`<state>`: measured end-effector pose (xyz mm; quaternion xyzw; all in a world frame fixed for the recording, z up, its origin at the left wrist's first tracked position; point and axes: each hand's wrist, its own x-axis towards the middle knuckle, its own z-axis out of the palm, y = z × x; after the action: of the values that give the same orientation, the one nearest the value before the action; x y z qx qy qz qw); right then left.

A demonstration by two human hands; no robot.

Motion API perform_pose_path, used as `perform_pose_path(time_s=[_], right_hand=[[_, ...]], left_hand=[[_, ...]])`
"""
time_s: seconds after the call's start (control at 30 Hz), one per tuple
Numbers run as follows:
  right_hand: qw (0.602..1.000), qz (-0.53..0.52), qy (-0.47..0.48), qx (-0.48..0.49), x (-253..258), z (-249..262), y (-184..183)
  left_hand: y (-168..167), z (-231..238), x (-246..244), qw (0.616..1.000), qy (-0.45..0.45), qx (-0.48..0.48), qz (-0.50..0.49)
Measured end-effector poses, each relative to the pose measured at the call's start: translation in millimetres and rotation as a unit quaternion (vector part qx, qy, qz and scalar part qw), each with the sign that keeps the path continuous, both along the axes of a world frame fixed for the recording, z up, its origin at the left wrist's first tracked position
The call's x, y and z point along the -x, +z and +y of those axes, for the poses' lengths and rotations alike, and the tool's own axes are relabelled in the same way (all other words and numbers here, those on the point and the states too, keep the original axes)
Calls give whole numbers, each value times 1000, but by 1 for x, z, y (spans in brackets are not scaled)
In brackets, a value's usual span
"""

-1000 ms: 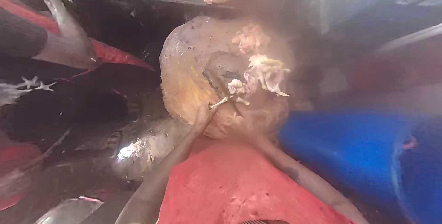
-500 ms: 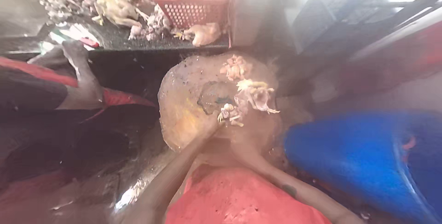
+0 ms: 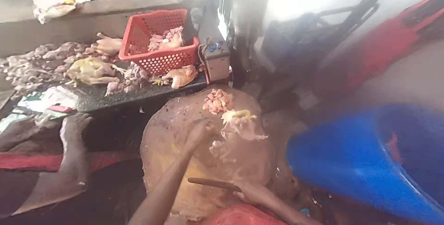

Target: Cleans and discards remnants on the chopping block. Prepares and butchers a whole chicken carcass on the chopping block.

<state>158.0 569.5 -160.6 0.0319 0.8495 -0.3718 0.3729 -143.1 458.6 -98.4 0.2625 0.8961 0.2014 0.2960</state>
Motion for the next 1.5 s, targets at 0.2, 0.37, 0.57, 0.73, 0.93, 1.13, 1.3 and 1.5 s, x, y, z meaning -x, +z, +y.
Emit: perform_pose_path(time_s=[0.2, 0.37, 0.57, 0.73, 0.93, 1.13, 1.3, 1.5], right_hand=[[999, -27, -18, 9, 13, 11, 9], [998, -26, -37, 50, 16, 14, 9], [960, -36, -269, 63, 17, 37, 12], [904, -5, -426, 41, 23, 45, 17], [834, 332, -379, 224, 37, 14, 107], [908, 332, -251, 47, -7, -23, 74], [963, 100, -250, -15, 2, -23, 41], [952, 82, -292, -35, -8, 2, 11]], left_hand=[[-67, 94, -25, 989, -89, 120, 17], [-45, 85, -29, 985, -138, -3, -108], [54, -7, -76, 930, 101, -329, -131], [30, -78, -105, 869, 180, -386, -254], [-101, -94, -163, 826, 394, -241, -322], [-101, -94, -169, 820, 390, -261, -328], [-93, -122, -155, 897, 342, -168, -222], [-96, -142, -183, 924, 243, -119, -269]])
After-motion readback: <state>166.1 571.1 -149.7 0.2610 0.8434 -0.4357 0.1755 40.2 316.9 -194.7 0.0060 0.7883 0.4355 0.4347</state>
